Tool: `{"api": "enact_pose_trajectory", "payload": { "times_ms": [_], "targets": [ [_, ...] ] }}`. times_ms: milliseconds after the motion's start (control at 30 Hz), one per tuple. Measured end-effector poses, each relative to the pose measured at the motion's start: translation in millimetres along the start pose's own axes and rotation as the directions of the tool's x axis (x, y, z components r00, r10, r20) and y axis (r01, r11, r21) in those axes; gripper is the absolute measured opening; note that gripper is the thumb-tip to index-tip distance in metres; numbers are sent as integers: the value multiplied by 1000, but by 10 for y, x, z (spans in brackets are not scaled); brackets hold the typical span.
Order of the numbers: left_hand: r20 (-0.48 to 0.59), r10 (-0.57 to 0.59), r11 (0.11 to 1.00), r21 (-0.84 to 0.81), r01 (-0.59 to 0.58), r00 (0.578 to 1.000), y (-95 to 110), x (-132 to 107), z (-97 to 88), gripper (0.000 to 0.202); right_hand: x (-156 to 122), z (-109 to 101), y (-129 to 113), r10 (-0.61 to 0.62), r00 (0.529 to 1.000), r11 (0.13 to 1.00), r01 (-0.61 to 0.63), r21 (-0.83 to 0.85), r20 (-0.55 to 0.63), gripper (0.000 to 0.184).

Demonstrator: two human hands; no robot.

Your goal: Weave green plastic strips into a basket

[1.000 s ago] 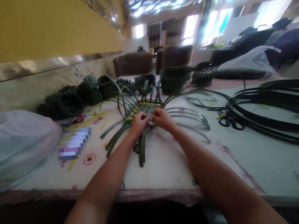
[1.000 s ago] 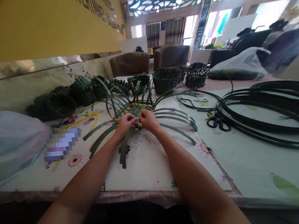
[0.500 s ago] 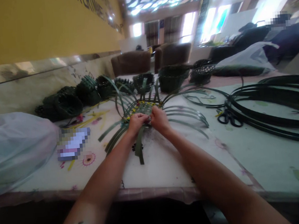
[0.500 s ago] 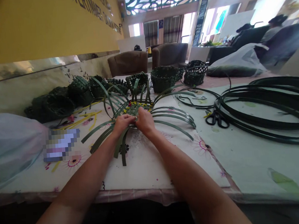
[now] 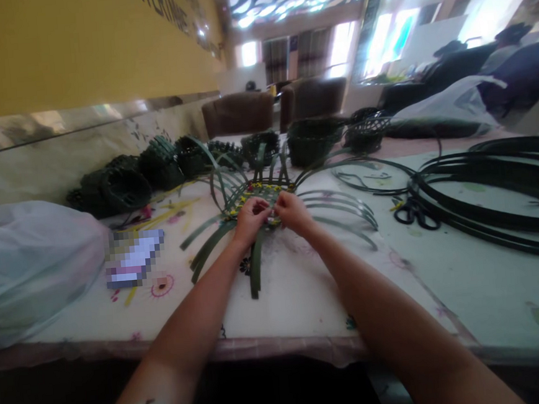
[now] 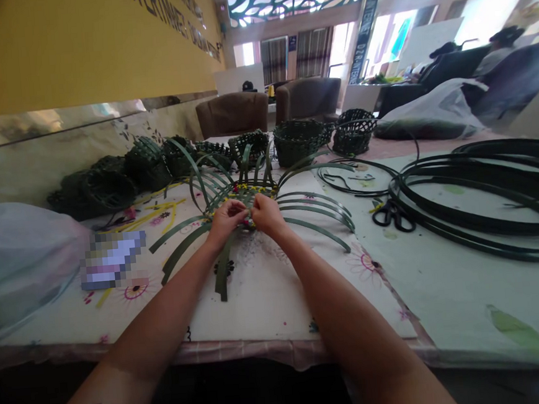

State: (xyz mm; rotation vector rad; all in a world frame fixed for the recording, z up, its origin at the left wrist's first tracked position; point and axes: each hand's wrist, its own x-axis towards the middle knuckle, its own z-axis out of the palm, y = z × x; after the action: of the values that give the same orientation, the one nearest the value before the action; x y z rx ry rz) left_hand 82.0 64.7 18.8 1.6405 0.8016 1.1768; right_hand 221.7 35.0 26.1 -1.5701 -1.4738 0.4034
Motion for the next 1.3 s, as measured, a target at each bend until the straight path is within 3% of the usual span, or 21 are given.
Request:
{"api": "enact_pose_trajectory", "payload": {
  "times_ms": [267,400,567,733,933,1033,1133,1200,1300],
  "targets": [
    [-7,25,999,46,-25,1000,-65,22,-4,11,-33,-79,-72,125,978,946,-169,278,168,16],
    [-3,-18,997,71,18,1000,-114,41,-16,13,-49,-91,-118,114,972,937,-173,302,204,18],
    [-86,-7,978,209,25,996,-135,60,-25,16,-56,-61,-107,97,973,947,-155,282,210,17],
    [-168,-26,965,254,69,985,-136,69,-30,27,-54,-61,-88,79,977,952,-132,275,196,17],
    [31,-49,993,111,46,998,-126,71,-24,8,-37,-2,-29,53,987,956,-94,277,154,16],
    [22,-72,989,130,68,997,-118,62,-15,10,-33,57,-15,100,995,950,-95,297,-3,17],
    [80,-36,989,148,23,996,-85,36,10,11,-46,91,-51,276,950,891,-197,408,-144,17],
    [121,2,989,144,-20,993,-56,17,26,11,-60,96,-90,387,916,798,-276,535,-104,16],
    [80,-3,995,104,-6,997,-36,7,36,11,-72,85,-136,411,911,697,-305,649,-13,17]
  ]
}}
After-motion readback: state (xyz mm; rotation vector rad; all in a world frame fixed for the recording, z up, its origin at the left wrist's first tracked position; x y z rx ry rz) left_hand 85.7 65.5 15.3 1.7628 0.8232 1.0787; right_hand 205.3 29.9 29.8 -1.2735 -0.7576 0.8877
